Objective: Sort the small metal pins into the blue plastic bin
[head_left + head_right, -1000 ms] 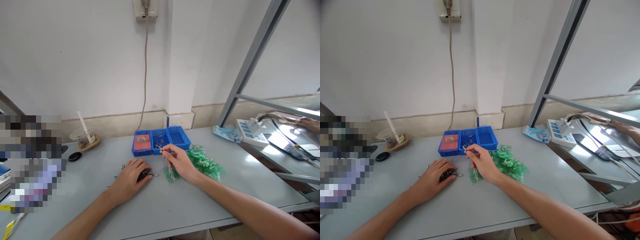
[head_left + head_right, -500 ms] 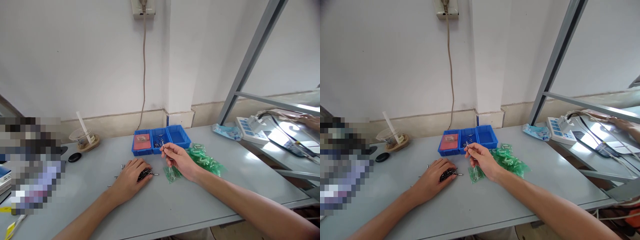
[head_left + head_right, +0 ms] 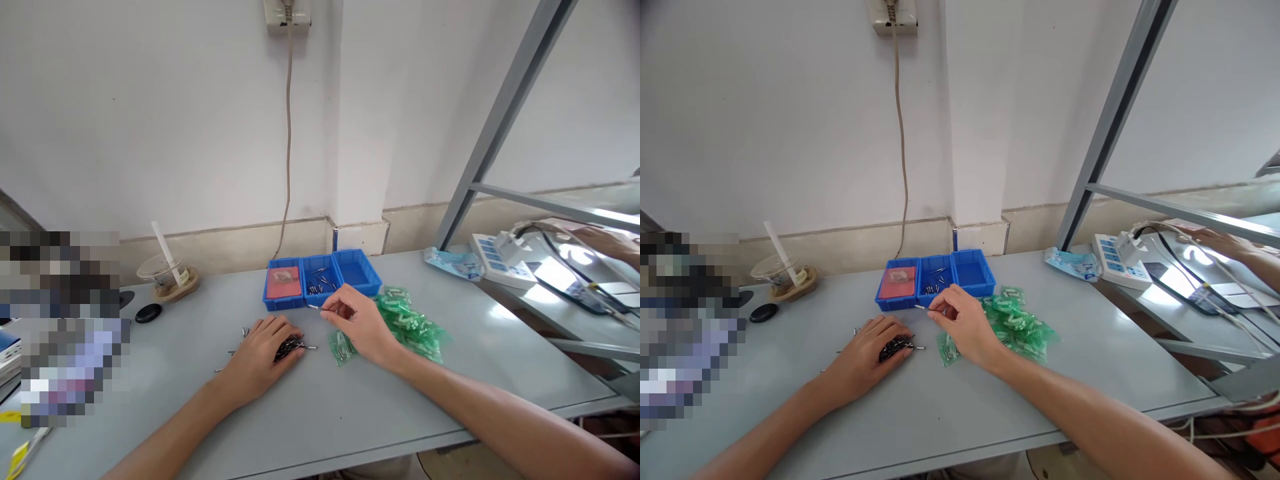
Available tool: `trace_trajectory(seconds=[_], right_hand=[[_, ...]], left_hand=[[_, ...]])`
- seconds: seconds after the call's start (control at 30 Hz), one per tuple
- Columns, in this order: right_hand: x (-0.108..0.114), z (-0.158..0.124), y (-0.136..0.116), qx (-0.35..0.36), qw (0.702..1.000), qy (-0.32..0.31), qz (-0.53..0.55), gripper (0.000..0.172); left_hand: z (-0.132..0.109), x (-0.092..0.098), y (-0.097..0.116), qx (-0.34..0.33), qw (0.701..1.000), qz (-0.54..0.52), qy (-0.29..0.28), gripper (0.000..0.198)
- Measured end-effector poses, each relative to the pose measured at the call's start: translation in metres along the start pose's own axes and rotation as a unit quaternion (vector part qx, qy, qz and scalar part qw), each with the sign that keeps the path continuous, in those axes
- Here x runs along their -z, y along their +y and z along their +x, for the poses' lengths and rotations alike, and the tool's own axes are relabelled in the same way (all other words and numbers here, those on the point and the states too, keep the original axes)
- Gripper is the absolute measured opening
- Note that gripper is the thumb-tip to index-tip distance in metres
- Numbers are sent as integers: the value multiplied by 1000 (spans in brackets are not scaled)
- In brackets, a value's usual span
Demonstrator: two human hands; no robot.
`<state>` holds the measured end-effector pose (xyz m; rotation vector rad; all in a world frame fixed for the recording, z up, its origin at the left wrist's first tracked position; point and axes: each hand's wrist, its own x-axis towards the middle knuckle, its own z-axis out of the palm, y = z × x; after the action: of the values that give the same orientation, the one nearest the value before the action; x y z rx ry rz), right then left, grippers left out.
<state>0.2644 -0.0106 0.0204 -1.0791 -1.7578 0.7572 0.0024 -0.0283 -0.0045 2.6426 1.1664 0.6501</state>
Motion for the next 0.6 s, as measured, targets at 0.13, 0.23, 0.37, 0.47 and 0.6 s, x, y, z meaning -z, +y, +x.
trace_trajectory(seconds=[0.13, 0.23, 0.37, 0.47, 0.6], right_hand=[[-4, 0, -1, -55, 994, -38, 86, 20], [-7, 2, 1, -136, 975, -45, 168, 32], [-4, 7, 1, -189, 957, 1, 219, 39], [0, 11, 0, -192, 950, 19, 247, 43], [1, 9, 2, -158, 975, -14, 153, 36]], left_hand=[[0, 0, 1, 2, 1000, -4, 1, 16], [1, 0, 2, 6, 1000, -6, 2, 16], [2, 1, 2, 6, 1000, -9, -2, 16], [2, 2, 2, 6, 1000, -9, -1, 17], [1, 2, 2, 4, 1000, -9, 3, 16]])
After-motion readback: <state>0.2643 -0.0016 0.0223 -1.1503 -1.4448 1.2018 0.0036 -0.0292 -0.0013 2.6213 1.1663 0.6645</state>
